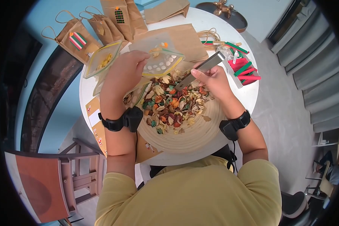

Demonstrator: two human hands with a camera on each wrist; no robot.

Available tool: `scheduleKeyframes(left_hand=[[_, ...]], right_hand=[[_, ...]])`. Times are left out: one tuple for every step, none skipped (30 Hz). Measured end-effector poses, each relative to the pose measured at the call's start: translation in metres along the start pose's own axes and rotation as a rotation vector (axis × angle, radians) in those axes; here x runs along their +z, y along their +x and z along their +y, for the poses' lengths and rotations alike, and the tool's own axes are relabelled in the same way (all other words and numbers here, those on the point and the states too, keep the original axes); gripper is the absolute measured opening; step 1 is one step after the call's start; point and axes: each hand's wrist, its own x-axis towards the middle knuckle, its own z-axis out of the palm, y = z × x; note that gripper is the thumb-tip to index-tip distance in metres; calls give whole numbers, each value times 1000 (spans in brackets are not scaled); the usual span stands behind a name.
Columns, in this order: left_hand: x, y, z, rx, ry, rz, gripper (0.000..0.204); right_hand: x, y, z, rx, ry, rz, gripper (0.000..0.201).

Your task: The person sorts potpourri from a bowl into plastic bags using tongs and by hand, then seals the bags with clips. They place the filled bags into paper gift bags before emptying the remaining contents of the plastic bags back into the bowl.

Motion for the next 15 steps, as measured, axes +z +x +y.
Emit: scheduleKeyframes(left_hand=[[0, 0, 0, -9, -5, 0, 19], [0, 0, 0, -9, -6, -1, 19], [0, -1, 0, 0, 1, 6, 19], [0, -1, 0, 10, 8, 13, 18], [0, -1, 0, 9, 7, 13, 18], [0, 0, 0, 8, 4, 13, 18], [0, 0, 0, 6, 1, 14, 18], [0, -1, 0, 5, 1, 14, 18], [-1, -1, 1, 9, 6, 13, 18], [-1, -1, 2, 14, 11, 10, 18], [-1, -1, 2, 15, 10, 10, 18], [0, -1, 1, 20, 5, 14, 18], [0, -1, 1, 25, 1, 18, 18], [-1, 0, 1, 25, 2, 18, 18], [-1, 0, 2, 43, 5, 27, 18]], right_hand=[[-1, 0, -2, 1, 0, 0, 22], [-3, -1, -4, -11, 7, 6, 21], [-4, -1, -7, -23, 15, 13, 21], [-4, -2, -11, -22, 15, 14, 21], [-4, -3, -15, -32, 20, 27, 21], [-5, -3, -18, -42, 25, 40, 21], [-5, -2, -19, -42, 24, 40, 21], [-4, 0, -20, -59, 29, 55, 22], [-4, 2, -21, -76, 34, 70, 22], [-2, 5, -23, -76, 34, 71, 22], [3, 8, -26, -115, 68, 74, 22], [8, 12, -28, -154, 104, 78, 22], [14, 15, -30, -155, 105, 79, 22], [21, 18, -32, -225, 105, 76, 22], [26, 21, -34, -294, 105, 73, 22]])
